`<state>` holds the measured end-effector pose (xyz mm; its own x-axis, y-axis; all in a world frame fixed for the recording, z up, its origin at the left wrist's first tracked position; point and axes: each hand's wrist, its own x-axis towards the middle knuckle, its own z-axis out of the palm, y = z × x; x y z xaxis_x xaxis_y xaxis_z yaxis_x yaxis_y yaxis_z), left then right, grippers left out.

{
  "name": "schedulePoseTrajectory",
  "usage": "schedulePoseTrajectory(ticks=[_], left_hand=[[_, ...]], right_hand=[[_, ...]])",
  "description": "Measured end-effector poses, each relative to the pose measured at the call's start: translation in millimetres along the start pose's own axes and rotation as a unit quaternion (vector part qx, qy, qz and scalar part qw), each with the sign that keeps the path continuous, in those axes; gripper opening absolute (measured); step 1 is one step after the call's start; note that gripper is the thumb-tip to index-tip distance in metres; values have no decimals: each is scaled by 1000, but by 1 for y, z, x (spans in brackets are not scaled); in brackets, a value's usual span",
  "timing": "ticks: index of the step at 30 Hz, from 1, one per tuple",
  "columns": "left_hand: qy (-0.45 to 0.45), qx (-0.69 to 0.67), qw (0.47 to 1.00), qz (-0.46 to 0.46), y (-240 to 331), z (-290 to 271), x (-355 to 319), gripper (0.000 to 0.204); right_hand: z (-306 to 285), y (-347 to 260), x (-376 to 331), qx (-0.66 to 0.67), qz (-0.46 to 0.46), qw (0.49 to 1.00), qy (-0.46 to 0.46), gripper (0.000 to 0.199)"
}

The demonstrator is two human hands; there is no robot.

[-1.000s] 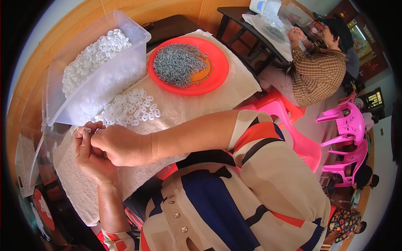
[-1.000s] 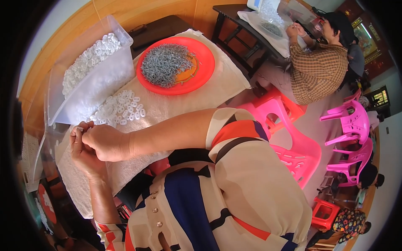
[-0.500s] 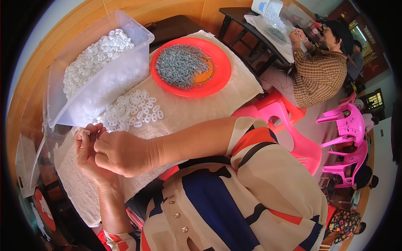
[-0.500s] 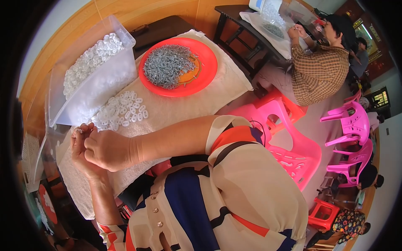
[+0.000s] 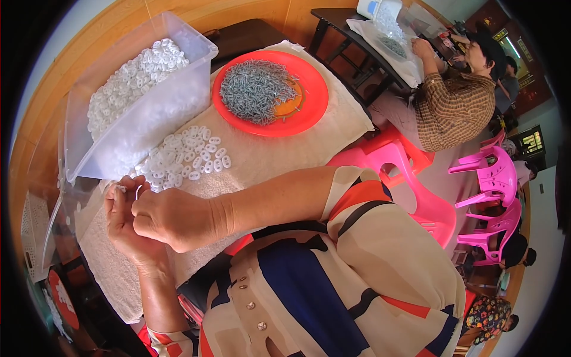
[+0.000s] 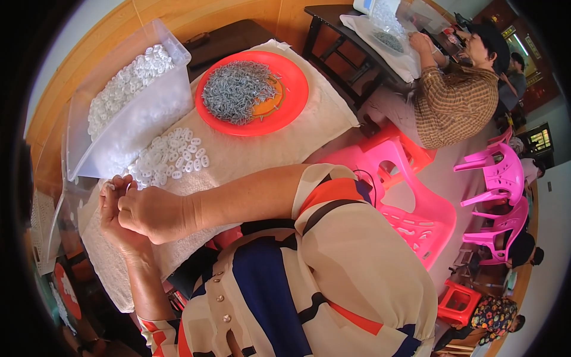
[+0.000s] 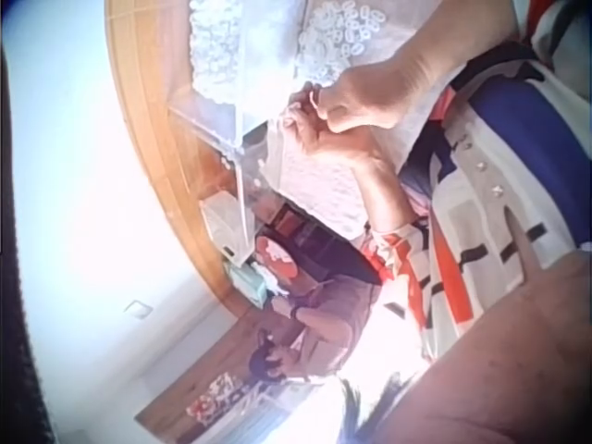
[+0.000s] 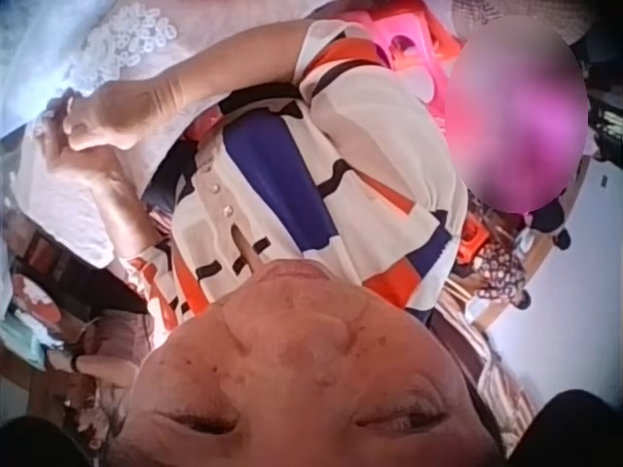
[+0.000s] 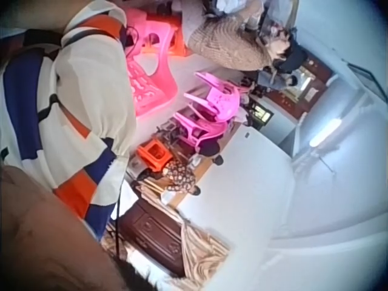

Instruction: Assembling small metal pins into white plastic circular components at a manual workstation.

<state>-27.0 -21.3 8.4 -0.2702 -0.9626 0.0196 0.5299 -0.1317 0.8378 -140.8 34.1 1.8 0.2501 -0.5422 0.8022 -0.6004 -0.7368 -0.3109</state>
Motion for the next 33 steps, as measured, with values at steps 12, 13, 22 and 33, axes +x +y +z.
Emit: schedulePoseTrajectory(ticks=[12, 13, 22, 33], left_hand=[[-16, 26, 999, 29, 0, -1, 1, 14], [-15, 23, 999, 33, -1, 0, 1, 13], [5, 43, 998, 44, 2, 1, 0, 13], [11, 155, 983, 97, 4, 17, -8, 15]], right_hand=[[15, 1, -8, -7, 112, 994, -3, 13], [15, 1, -9, -56, 75, 996, 12, 14], [7, 4, -7, -58, -15, 998, 2, 21], [3, -1, -3, 102, 126, 986, 47, 18]])
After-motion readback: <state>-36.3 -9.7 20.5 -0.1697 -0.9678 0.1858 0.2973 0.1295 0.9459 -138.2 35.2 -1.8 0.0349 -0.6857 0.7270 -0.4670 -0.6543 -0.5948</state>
